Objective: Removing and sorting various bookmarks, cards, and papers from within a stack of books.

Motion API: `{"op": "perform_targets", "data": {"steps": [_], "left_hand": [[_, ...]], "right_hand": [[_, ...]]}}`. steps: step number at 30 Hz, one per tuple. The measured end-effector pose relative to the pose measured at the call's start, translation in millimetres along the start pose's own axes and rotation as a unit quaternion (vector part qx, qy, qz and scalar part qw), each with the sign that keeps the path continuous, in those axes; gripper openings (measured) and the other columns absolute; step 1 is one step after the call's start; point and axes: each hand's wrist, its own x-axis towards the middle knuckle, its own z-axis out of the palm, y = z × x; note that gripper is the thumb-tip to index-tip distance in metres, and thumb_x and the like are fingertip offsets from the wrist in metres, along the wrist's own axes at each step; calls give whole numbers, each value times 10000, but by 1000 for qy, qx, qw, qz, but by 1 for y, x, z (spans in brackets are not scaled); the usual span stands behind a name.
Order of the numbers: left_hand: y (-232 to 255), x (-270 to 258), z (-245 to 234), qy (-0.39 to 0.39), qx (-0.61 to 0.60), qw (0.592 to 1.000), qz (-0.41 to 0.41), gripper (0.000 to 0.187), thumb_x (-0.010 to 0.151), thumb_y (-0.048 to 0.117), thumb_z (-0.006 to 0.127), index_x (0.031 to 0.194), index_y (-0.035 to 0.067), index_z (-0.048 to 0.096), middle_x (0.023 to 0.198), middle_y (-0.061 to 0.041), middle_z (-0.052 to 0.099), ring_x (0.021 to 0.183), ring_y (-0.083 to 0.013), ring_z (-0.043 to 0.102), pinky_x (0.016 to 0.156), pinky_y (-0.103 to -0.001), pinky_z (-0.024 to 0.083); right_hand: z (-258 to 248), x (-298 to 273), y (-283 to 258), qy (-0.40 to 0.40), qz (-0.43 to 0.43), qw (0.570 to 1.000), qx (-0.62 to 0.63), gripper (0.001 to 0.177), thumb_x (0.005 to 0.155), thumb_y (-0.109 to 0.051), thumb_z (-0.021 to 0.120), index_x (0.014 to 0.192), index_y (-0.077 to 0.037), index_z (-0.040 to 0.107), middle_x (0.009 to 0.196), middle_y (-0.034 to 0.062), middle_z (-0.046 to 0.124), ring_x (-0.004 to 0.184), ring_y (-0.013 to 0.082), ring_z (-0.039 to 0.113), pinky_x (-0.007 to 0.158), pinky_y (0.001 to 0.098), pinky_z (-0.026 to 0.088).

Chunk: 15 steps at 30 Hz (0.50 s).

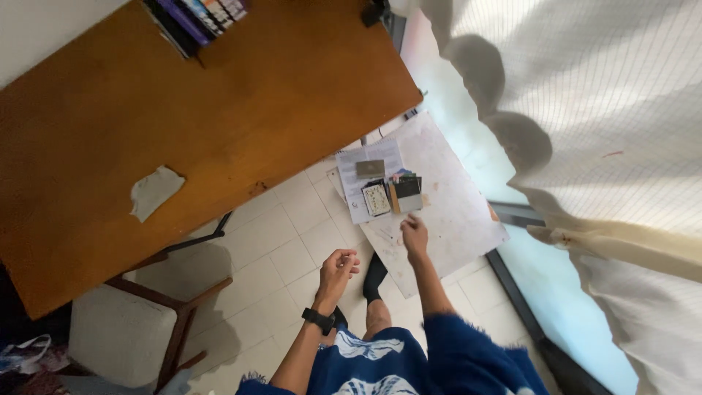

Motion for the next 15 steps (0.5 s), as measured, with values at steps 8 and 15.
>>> {"op": "perform_targets", "data": {"steps": [8,15], "left_hand": [[18,-27,-66,30,-57,996,59,244,1001,261,616,1136,75,700,934,-46,743,784,-126,699,676,-257,538],[38,-35,-163,72,-77,986,132,257,998,281,613,1133,80,701,928,-37,746,781,-118,713,674,-261,536]], "right_hand": [[59,-139,-119,-139,-96,978,-124,233,947,-152,656,1113,-13,741,924,56,767,796,136,731,724,265,562],[135,-202,-187,-244,-164,944,-149,230,965,-147,638,1138,-34,739,886,61,755,754,148,686,661,308,543]]}}
